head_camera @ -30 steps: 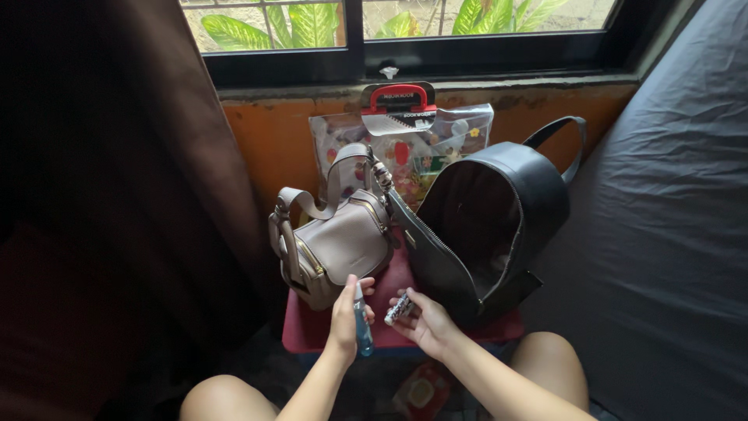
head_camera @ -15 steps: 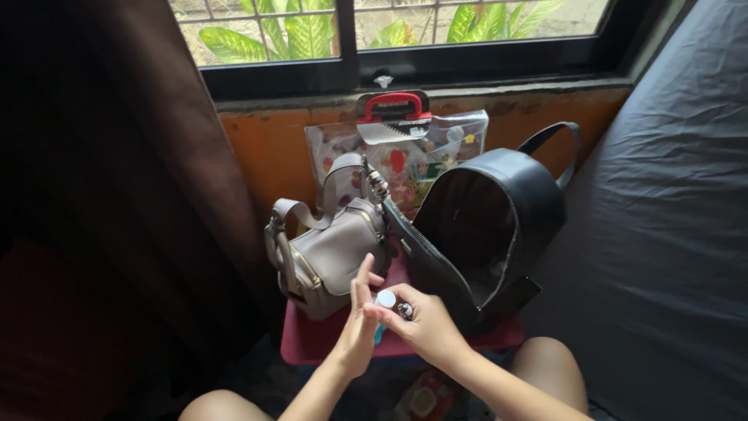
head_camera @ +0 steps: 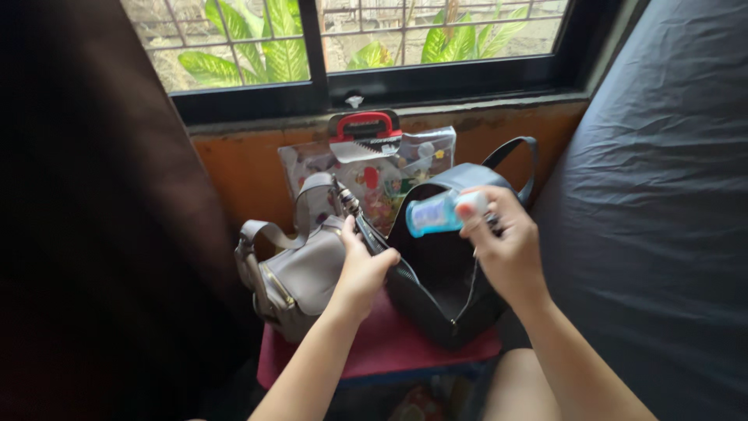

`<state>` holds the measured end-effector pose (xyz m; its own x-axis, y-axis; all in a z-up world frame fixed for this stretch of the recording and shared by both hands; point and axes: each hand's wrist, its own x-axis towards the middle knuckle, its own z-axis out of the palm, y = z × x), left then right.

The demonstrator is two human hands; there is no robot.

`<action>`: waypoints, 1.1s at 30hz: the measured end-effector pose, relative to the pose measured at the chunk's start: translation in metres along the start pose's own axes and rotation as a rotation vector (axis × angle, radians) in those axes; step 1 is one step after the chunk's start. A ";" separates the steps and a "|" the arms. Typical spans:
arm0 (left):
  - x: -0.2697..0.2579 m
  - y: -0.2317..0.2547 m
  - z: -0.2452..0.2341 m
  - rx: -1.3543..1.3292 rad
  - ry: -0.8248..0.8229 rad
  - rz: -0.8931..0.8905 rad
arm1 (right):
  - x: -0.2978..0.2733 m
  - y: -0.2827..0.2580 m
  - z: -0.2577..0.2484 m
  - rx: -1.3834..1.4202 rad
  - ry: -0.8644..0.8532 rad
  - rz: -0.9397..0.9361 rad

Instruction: The person sits on the floor and organizes items by transferring them from a beige handbag to a black backpack. They handle various small items including bottles, a pouch, and a comb, placing them into the backpack or on a nearby pink stool.

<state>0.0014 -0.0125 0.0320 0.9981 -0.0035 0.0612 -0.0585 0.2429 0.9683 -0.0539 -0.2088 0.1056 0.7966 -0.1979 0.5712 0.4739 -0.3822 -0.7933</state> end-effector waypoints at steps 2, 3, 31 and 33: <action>-0.006 -0.001 -0.008 -0.046 -0.032 0.008 | -0.003 0.009 0.004 -0.013 -0.113 -0.110; -0.007 0.000 -0.012 -0.069 -0.047 0.011 | -0.006 0.013 0.007 -0.019 -0.171 -0.164; -0.032 0.000 -0.044 -0.114 -0.265 -0.011 | 0.013 0.108 0.126 -0.517 -0.503 -0.105; -0.030 -0.001 -0.044 -0.106 -0.238 -0.029 | 0.023 0.114 0.130 -0.276 -0.465 -0.162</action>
<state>-0.0281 0.0304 0.0182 0.9663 -0.2366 0.1014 -0.0154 0.3400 0.9403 0.0671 -0.1400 0.0010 0.8332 0.2774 0.4783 0.5375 -0.6092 -0.5831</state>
